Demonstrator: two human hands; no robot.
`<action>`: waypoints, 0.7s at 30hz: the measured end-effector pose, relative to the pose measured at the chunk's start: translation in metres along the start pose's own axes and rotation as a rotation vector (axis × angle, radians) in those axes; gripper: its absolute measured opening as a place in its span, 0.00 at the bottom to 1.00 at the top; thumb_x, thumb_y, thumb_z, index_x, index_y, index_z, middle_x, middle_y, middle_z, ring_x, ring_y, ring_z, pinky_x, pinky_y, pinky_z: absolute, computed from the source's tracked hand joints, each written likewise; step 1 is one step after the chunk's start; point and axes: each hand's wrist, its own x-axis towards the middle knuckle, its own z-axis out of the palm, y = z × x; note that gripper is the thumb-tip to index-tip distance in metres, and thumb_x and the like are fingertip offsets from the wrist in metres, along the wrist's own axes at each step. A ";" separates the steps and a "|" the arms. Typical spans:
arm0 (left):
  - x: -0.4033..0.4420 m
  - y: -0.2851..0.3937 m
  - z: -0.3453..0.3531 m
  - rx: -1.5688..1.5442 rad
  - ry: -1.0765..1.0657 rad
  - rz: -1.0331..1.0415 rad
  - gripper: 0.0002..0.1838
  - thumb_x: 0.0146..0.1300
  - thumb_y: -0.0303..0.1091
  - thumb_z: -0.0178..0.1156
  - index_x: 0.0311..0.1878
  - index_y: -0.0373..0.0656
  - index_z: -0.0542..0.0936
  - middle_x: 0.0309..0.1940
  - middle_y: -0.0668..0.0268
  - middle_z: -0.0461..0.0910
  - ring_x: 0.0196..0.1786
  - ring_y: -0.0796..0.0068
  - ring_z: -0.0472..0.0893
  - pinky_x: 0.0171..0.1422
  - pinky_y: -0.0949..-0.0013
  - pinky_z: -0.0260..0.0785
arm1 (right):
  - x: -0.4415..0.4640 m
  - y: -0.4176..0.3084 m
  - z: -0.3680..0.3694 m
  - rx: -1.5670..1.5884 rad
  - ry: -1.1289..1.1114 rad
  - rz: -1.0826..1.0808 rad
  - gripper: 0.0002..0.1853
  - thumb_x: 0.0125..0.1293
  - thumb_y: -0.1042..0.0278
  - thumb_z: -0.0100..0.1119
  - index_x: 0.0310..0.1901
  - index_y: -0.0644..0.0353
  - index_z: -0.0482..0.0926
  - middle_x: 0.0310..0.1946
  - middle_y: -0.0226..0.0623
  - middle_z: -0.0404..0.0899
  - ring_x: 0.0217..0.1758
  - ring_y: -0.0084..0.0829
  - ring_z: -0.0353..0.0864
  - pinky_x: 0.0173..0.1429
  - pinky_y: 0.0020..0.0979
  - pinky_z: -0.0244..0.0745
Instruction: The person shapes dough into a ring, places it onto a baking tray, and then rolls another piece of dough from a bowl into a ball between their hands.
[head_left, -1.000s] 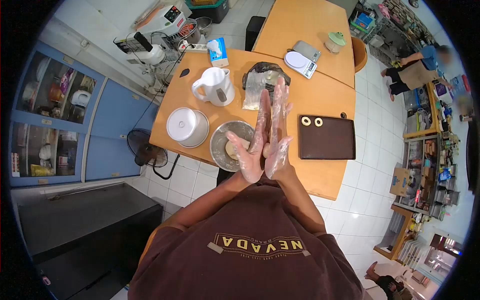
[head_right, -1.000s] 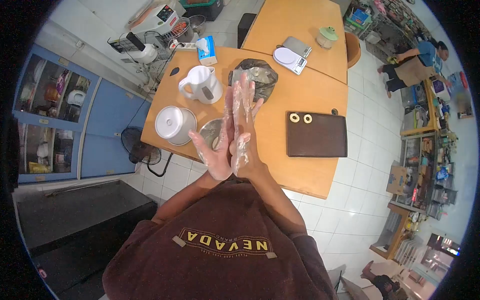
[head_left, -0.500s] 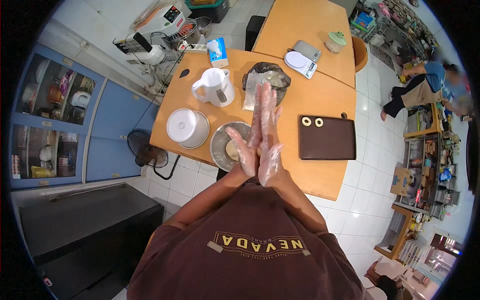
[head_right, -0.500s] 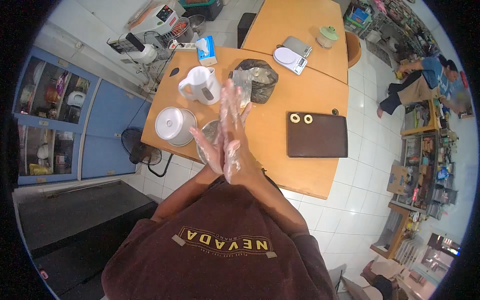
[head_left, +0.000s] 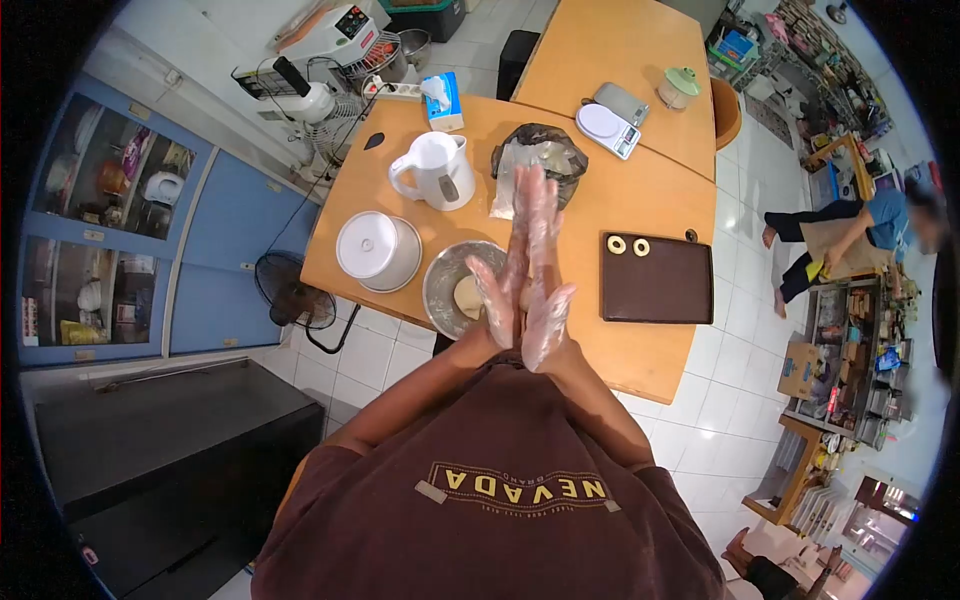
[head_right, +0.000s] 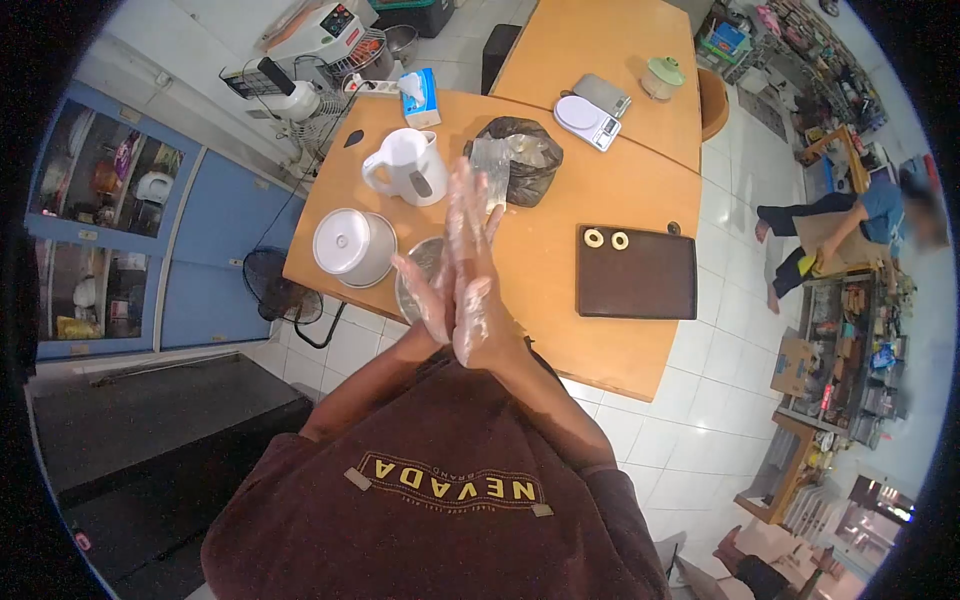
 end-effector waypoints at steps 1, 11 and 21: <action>-0.001 0.004 0.005 -0.020 0.001 0.010 0.66 0.58 0.91 0.17 0.86 0.45 0.34 0.88 0.63 0.30 0.88 0.57 0.37 0.89 0.46 0.31 | 0.002 0.003 -0.002 -0.022 0.020 -0.001 0.53 0.74 0.23 0.10 0.85 0.62 0.41 0.87 0.49 0.34 0.89 0.52 0.25 0.84 0.56 0.10; 0.004 0.031 0.006 -0.255 0.205 -0.135 0.66 0.58 0.91 0.17 0.87 0.46 0.37 0.88 0.64 0.34 0.88 0.63 0.38 0.88 0.55 0.25 | -0.013 0.029 0.015 -0.020 0.019 -0.108 0.50 0.76 0.24 0.10 0.85 0.58 0.40 0.87 0.49 0.34 0.89 0.55 0.26 0.84 0.58 0.16; 0.004 0.045 0.014 0.036 0.042 0.057 0.65 0.60 0.90 0.20 0.87 0.45 0.38 0.88 0.64 0.35 0.89 0.60 0.36 0.88 0.57 0.24 | -0.007 0.020 0.002 -0.011 0.058 0.073 0.52 0.75 0.23 0.10 0.85 0.61 0.39 0.87 0.48 0.31 0.89 0.50 0.22 0.83 0.56 0.09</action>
